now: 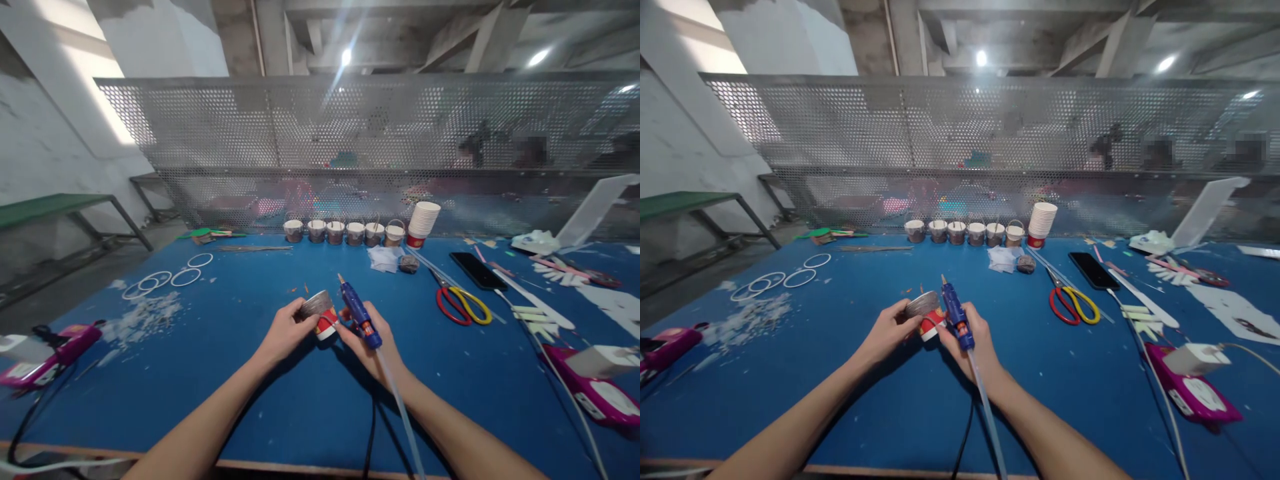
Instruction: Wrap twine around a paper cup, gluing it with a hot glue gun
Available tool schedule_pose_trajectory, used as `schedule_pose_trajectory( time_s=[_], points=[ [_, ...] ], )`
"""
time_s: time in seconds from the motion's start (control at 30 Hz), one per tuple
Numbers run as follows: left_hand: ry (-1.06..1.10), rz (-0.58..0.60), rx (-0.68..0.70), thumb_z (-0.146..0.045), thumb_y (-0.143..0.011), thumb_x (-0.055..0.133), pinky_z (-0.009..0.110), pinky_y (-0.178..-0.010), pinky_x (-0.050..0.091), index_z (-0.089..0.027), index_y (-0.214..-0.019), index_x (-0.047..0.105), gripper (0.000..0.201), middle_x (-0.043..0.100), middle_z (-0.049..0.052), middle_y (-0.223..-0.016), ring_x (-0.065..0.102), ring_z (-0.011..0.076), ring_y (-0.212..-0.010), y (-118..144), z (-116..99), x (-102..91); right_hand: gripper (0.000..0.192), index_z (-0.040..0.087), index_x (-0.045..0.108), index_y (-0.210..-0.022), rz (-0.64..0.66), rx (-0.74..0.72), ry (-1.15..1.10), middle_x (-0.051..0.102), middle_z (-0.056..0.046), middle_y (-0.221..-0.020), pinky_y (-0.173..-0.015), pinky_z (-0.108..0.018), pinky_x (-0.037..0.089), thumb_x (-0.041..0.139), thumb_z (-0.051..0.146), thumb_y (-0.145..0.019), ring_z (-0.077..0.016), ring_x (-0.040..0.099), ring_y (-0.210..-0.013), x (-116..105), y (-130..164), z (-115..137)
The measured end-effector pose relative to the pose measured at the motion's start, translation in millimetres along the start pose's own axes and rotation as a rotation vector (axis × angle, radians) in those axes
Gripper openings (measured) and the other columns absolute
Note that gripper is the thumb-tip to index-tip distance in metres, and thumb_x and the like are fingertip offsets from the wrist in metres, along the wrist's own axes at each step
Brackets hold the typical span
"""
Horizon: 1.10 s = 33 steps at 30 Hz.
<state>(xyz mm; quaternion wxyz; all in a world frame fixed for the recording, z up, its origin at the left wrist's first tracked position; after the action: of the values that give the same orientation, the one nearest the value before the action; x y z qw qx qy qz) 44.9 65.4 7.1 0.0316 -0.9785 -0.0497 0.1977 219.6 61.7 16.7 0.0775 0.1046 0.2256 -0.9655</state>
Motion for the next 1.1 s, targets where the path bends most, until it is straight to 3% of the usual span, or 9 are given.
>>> schedule_pose_trajectory(
  time_s=[0.37, 0.87, 1.1],
  points=[
    [-0.047, 0.047, 0.022, -0.037, -0.069, 0.056, 0.023, -0.049, 0.029, -0.020, -0.061, 0.046, 0.021, 0.041, -0.006, -0.054, 0.040, 0.0106, -0.051, 4, 1, 9.7, 0.010, 0.021, 0.053, -0.084, -0.074, -0.105, 0.135, 0.063, -0.001, -0.075, -0.062, -0.027, 0.047, 0.060, 0.029, -0.082, -0.0161, 0.060, -0.063, 4, 0, -1],
    [-0.192, 0.033, 0.129, -0.034, -0.066, 0.054, 0.023, -0.051, 0.026, -0.022, -0.056, 0.036, 0.024, 0.035, -0.006, -0.057, 0.034, 0.0102, -0.054, 12, -27, 14.4, 0.012, 0.021, 0.052, -0.084, -0.075, 0.007, 0.019, 0.058, 0.003, -0.070, -0.059, -0.024, 0.046, 0.060, 0.028, -0.079, -0.0129, 0.054, -0.059, 2, 1, -2],
    [-0.152, 0.001, 0.098, -0.032, -0.064, 0.054, 0.023, -0.052, 0.027, -0.021, -0.055, 0.039, 0.021, 0.037, -0.005, -0.056, 0.036, 0.0108, -0.055, 10, -25, 9.8, 0.012, 0.021, 0.052, -0.083, -0.061, 0.031, -0.007, 0.060, 0.002, -0.071, -0.059, -0.025, 0.046, 0.060, 0.030, -0.080, -0.0139, 0.055, -0.060, 1, -1, -1]
  ],
)
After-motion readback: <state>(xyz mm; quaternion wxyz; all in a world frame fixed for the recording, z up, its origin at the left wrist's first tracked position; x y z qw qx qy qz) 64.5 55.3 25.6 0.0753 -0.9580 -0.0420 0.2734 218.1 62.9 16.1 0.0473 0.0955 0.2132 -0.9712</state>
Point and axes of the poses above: each hand's wrist, its own y-axis away from the middle knuckle, its own x-axis out of the palm, z = x × y, the point moved 8 cm from there along -y, towards the middle knuckle
